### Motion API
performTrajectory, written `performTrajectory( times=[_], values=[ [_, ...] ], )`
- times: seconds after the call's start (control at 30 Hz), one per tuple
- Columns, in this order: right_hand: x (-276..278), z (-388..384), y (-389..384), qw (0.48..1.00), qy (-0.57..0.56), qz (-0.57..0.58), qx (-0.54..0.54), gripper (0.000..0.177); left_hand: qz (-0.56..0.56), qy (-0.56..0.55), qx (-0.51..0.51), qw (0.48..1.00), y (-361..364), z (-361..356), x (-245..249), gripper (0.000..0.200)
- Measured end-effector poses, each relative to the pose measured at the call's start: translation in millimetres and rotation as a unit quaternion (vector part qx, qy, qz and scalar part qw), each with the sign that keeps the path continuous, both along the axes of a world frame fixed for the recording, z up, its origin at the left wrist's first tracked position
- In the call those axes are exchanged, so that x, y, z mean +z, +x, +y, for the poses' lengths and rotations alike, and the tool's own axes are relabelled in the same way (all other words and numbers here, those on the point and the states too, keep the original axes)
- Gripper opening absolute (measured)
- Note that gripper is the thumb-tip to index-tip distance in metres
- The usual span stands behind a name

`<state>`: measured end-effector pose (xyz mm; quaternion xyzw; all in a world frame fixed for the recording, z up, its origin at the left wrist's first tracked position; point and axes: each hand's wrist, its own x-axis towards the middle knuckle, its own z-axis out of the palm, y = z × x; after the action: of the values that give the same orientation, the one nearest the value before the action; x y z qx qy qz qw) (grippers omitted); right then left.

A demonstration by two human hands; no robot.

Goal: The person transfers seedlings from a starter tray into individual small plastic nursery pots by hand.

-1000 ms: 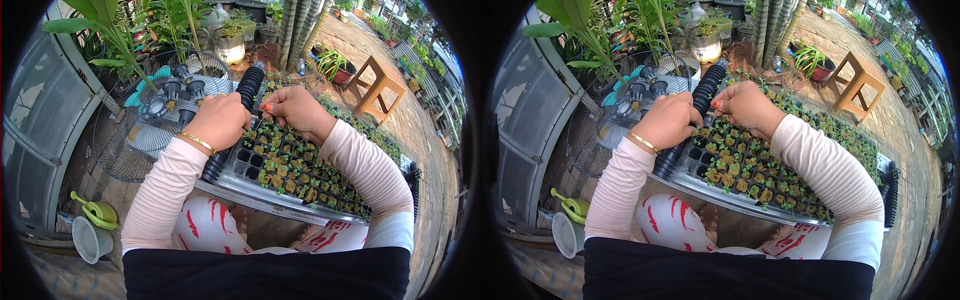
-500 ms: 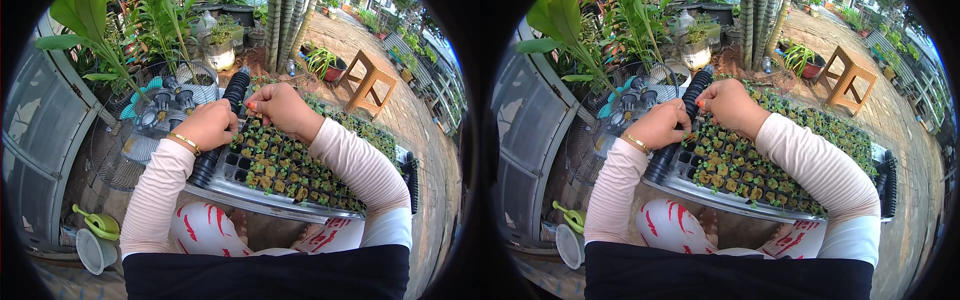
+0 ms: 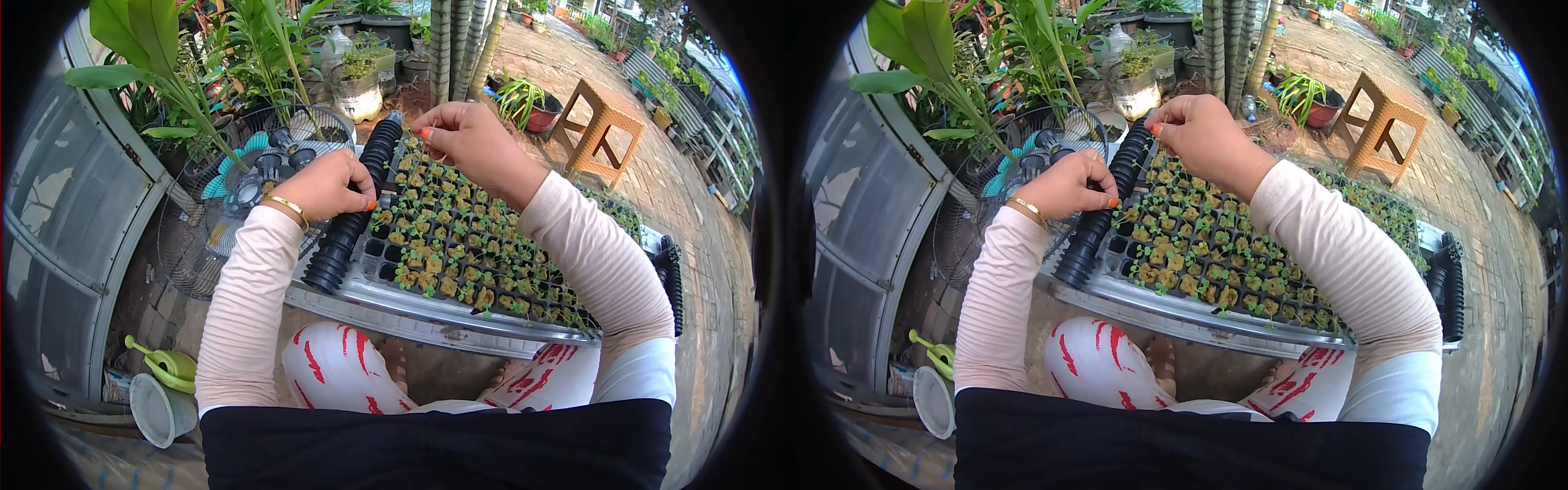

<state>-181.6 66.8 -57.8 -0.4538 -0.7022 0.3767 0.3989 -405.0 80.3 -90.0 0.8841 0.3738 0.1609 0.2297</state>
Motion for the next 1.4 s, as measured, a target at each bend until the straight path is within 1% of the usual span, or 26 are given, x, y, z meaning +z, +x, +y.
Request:
performTrajectory(
  times=[0.03, 0.07, 0.1, 0.13, 0.17, 0.2, 0.33, 0.47, 0.53, 0.57, 0.6, 0.67, 0.73, 0.77, 0.83, 0.87, 0.93, 1.03, 1.13, 1.2, 1.27, 1.4],
  values=[
    [-4, 2, 0, 0.998, 0.033, -0.051, 0.014, 0.017, 0.000, 0.002, -0.001, 1.000, 1, -1, -1, 0.013],
    [-11, 0, -3, 0.999, 0.036, -0.034, 0.005, 0.013, 0.005, 0.013, 0.010, 1.000, 3, -2, -2, 0.013],
    [-14, -1, -7, 0.999, 0.037, -0.035, 0.005, 0.013, 0.010, 0.023, 0.023, 0.999, 3, -3, -4, 0.013],
    [-17, -2, -10, 0.994, 0.058, -0.093, 0.010, 0.013, 0.009, 0.023, 0.023, 0.999, 4, -3, -5, 0.013],
    [-21, -3, -13, 0.985, 0.080, -0.151, 0.016, 0.012, 0.034, 0.015, 0.032, 0.999, 4, -3, -7, 0.013],
    [-27, -2, -17, 0.984, 0.107, -0.141, 0.026, 0.011, 0.059, 0.006, 0.042, 0.997, 3, -2, -7, 0.013],
    [-35, -6, -25, 0.978, 0.114, -0.174, 0.029, 0.012, 0.064, -0.001, 0.047, 0.997, 3, -1, -8, 0.013],
    [-41, -6, -27, 0.976, 0.117, -0.178, 0.033, 0.011, 0.083, 0.028, 0.039, 0.995, 7, -3, -8, 0.016],
    [-41, -8, -27, 0.970, 0.121, -0.206, 0.049, 0.010, 0.097, 0.035, 0.037, 0.994, 9, -6, -6, 0.018],
    [-43, -7, -27, 0.970, 0.119, -0.207, 0.049, 0.010, 0.102, 0.067, 0.036, 0.992, 10, -9, -5, 0.020],
    [-45, -5, -26, 0.971, 0.106, -0.206, 0.051, 0.010, 0.107, 0.098, 0.035, 0.989, 11, -10, -5, 0.022],
    [-51, 1, -25, 0.973, 0.091, -0.206, 0.054, 0.009, 0.108, 0.103, 0.030, 0.988, 12, -8, -7, 0.022],
    [-56, 7, -24, 0.989, -0.001, -0.139, 0.047, 0.009, 0.109, 0.108, 0.023, 0.988, 13, -5, -10, 0.023],
    [-57, 8, -23, 0.989, -0.001, -0.139, 0.046, 0.009, 0.102, 0.106, 0.011, 0.989, 12, -3, -12, 0.024],
    [-56, 9, -23, 0.997, -0.067, -0.042, 0.023, 0.009, 0.095, 0.102, -0.003, 0.990, 11, -1, -14, 0.024],
    [-55, 8, -22, 0.997, -0.068, -0.042, 0.022, 0.009, 0.096, 0.100, -0.009, 0.990, 12, -1, -14, 0.023],
    [-52, 6, -20, 0.996, -0.086, -0.005, 0.018, 0.009, 0.097, 0.098, -0.015, 0.990, 12, 0, -13, 0.023],
    [-52, 4, -19, 0.997, -0.079, -0.003, 0.023, 0.009, 0.127, 0.074, -0.014, 0.989, 13, -1, -11, 0.017],
    [-52, 4, -20, 0.997, -0.079, 0.002, 0.024, 0.008, 0.100, 0.085, -0.020, 0.991, 14, -2, -9, 0.017],
    [-47, 0, -22, 0.996, -0.088, -0.003, 0.026, 0.009, 0.143, 0.059, -0.013, 0.988, 16, -4, -5, 0.014],
    [-46, -1, -23, 0.995, -0.097, -0.009, 0.028, 0.009, 0.140, 0.066, -0.014, 0.988, 16, -4, -5, 0.013],
    [-51, 2, -22, 0.997, -0.073, -0.007, 0.018, 0.009, 0.133, 0.077, -0.008, 0.988, 17, -5, -6, 0.010]
  ],
)
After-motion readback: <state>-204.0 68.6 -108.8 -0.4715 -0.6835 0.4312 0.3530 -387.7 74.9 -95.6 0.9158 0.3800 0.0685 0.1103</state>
